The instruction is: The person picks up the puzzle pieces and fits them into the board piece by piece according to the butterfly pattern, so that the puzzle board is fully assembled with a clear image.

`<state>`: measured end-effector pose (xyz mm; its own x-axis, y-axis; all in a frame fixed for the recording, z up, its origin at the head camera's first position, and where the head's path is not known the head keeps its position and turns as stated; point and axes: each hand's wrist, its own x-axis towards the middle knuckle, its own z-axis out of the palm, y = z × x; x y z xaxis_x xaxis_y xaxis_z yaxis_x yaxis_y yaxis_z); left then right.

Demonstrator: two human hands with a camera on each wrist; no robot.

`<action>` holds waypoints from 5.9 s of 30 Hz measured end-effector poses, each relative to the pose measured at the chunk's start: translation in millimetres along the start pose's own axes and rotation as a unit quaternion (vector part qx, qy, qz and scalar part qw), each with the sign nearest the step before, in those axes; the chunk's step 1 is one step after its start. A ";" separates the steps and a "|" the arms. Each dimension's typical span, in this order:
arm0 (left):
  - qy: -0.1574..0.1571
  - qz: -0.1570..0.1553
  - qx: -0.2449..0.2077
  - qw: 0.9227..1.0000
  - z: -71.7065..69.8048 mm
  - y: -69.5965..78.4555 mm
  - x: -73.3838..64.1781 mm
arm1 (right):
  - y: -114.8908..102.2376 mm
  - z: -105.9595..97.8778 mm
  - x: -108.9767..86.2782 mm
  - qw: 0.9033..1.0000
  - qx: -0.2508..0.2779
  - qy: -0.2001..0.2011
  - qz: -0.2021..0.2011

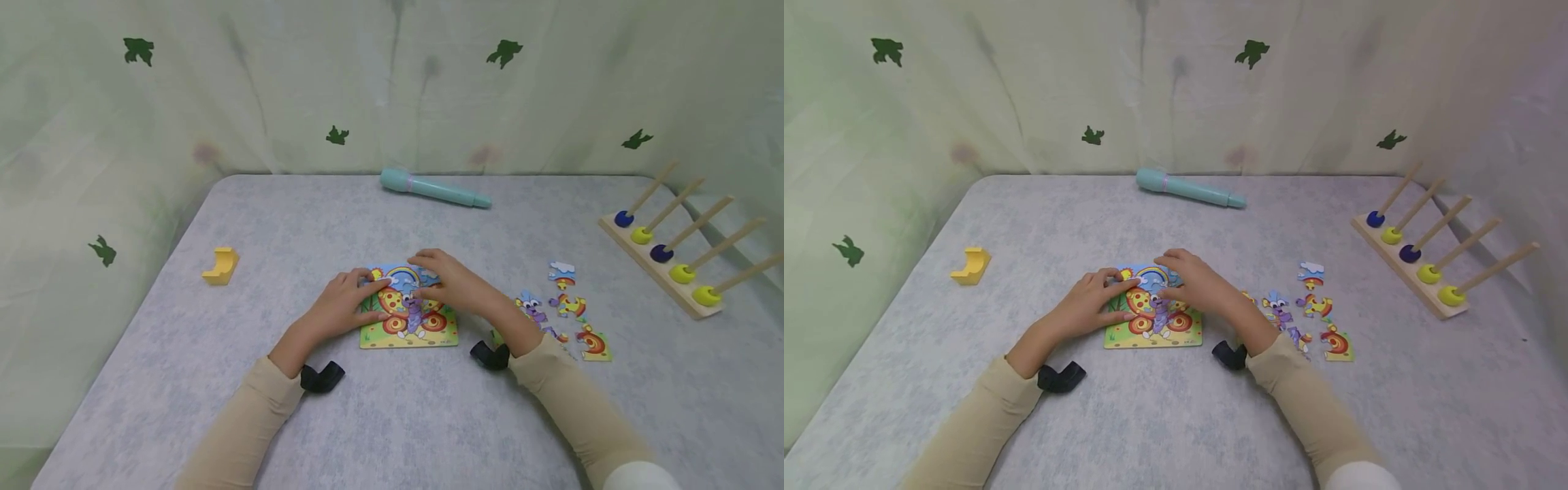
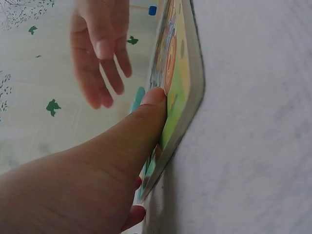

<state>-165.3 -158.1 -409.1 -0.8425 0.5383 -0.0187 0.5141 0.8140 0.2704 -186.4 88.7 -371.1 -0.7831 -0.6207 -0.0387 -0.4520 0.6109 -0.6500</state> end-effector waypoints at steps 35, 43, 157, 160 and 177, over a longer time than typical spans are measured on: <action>-0.012 -0.015 -0.014 1.000 -1.3 2.4 0.2 | 128.5 -70.5 -131.9 0.964 0.033 0.185 0.188; -0.013 -0.017 -0.016 1.000 -1.7 2.8 -1.0 | 142.4 -68.2 -136.1 0.969 0.028 0.152 0.191; -0.042 0.003 -0.113 0.993 -3.0 -11.5 -27.1 | 8.4 -34.9 -59.1 0.995 0.027 0.098 -0.005; -0.043 0.004 -0.115 0.992 -2.4 -12.1 -27.3 | 16.9 -39.3 -73.1 0.992 0.020 0.125 -0.002; -0.041 0.004 -0.114 0.993 -3.9 -11.1 -28.0 | 71.3 -23.0 -90.9 0.994 0.030 0.070 0.075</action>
<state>-148.1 -183.0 -407.9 -0.8181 0.5677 -0.0924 0.4626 0.7449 0.4807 -157.3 200.0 -396.5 -0.8934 -0.4478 -0.0354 -0.3028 0.6586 -0.6888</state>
